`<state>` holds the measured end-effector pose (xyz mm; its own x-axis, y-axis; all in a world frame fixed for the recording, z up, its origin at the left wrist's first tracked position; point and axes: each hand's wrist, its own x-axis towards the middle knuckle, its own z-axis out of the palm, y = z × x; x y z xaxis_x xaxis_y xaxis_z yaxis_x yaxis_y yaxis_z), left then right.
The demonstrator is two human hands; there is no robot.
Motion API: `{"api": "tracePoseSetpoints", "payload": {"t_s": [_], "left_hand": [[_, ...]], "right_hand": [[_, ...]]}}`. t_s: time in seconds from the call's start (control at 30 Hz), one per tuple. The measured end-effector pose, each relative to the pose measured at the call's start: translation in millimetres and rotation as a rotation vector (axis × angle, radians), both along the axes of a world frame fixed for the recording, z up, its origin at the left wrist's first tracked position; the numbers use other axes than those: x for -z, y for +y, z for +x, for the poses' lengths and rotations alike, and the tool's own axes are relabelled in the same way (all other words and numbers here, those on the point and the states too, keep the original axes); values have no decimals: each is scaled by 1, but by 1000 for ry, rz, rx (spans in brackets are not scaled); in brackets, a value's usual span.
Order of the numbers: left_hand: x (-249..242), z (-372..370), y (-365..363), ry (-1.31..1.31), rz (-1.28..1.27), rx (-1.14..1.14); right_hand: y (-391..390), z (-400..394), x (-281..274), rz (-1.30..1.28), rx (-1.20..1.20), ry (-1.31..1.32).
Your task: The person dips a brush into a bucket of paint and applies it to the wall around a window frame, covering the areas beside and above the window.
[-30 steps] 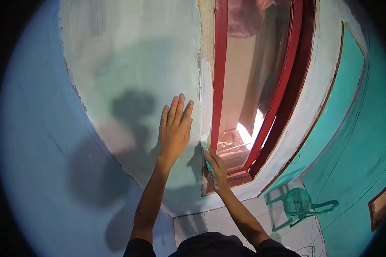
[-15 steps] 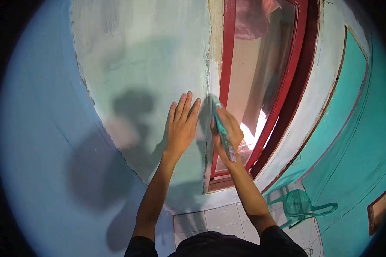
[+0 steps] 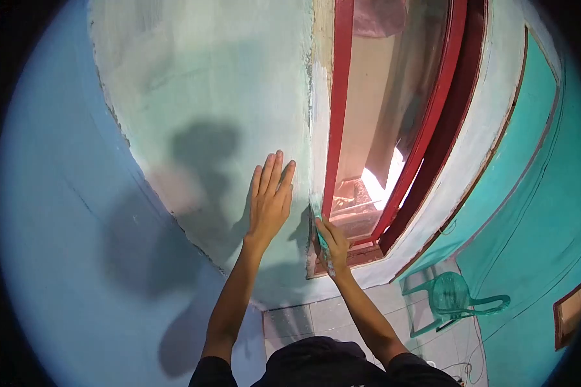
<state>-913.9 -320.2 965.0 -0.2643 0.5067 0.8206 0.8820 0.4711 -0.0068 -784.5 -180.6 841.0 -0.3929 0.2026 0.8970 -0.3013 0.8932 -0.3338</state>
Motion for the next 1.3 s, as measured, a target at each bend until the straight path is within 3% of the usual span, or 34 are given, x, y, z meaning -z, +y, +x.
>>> {"api": "tracePoseSetpoints", "payload": {"t_s": [0.07,0.2,0.27,0.53,0.63,0.73,0.93,1.07,1.2,1.3], "left_hand": [[1,-2,-1,32,-2,-7],[-1,-3,-3,6,-39,-32],[1,-4,-2,33,-17,-24],[1,-4,-2,43,6,-21],[-1,-2,-3,35,-3,-28],[0,1,-4,40,-20,-32],[21,2,-4,61,18,-38],[32,6,0,-9,23,-39],[41,5,2,-26,12,-57],[45,1,3,-1,8,-73]], "right_hand": [[3,2,24,19,41,-45],[-5,8,19,-54,3,-35],[-11,8,-9,-54,3,-29],[3,-32,-178,94,-3,407],[1,-36,-186,104,14,474],[8,-38,-140,157,32,434],[0,-6,5,22,14,10],[1,11,73,-4,-11,-210],[1,16,74,-49,-53,-203],[3,7,22,-2,-72,-69]]}}
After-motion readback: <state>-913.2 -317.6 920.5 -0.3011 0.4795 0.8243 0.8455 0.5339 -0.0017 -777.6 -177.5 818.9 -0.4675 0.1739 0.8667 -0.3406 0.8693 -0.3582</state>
